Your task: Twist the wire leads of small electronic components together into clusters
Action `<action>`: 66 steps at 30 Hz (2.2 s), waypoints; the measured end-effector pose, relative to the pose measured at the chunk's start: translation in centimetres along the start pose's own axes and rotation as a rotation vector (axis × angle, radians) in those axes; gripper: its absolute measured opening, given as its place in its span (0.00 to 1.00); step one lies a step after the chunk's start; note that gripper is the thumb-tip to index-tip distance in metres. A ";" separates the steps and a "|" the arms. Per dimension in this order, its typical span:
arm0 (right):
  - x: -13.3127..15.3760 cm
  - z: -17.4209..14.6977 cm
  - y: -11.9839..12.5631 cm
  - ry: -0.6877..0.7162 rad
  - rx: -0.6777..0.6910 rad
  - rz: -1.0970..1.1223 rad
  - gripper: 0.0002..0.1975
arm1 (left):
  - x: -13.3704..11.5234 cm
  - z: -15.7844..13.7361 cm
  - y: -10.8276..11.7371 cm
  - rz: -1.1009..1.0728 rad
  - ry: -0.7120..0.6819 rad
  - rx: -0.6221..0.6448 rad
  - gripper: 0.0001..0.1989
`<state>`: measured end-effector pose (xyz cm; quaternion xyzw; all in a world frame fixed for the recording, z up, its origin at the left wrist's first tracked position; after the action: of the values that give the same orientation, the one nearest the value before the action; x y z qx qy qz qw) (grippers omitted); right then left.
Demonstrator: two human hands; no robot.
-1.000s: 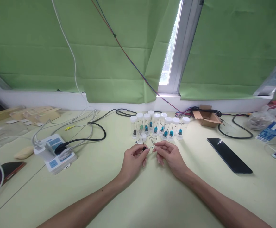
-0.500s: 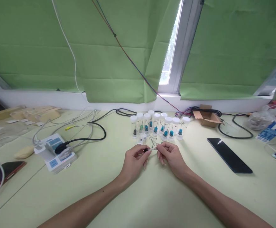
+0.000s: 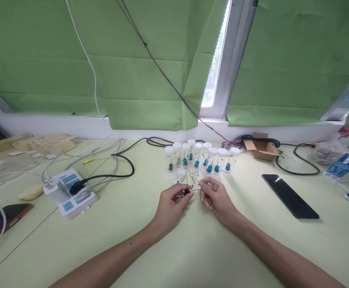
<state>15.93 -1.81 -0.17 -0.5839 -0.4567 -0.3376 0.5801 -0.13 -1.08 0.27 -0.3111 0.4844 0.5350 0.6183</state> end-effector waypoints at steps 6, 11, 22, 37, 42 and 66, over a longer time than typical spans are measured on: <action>0.0 -0.1 0.0 -0.011 0.011 0.028 0.17 | 0.1 -0.1 -0.1 -0.005 -0.039 -0.004 0.09; 0.0 -0.1 -0.2 0.009 0.045 0.071 0.14 | 0.0 0.0 -0.1 -0.031 -0.007 -0.034 0.09; 0.2 -0.2 -0.2 0.050 0.037 0.086 0.14 | -0.4 0.1 -0.1 -0.055 0.029 -0.058 0.10; 0.1 -0.1 -0.2 0.027 0.018 0.019 0.16 | -0.1 -0.2 0.1 0.001 -0.012 -0.056 0.11; 0.0 -0.2 -0.1 0.010 0.011 -0.006 0.17 | -0.1 -0.1 0.1 0.012 -0.024 -0.060 0.10; 0.2 -0.3 -0.2 0.072 0.061 0.020 0.14 | -0.6 0.4 0.4 -0.070 0.059 -0.106 0.12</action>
<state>15.86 -2.09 0.08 -0.5580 -0.4397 -0.3382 0.6172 -0.38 -0.87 0.98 -0.3759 0.4621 0.5286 0.6048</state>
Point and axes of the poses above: each hand's wrist, its own z-axis towards the middle knuckle, its own y-axis out of the back of the hand, x = y × z, the point moved 2 cm from there along z, towards the middle knuckle, and after that the axes turned 8 degrees about -y, right-handed, at the moved point
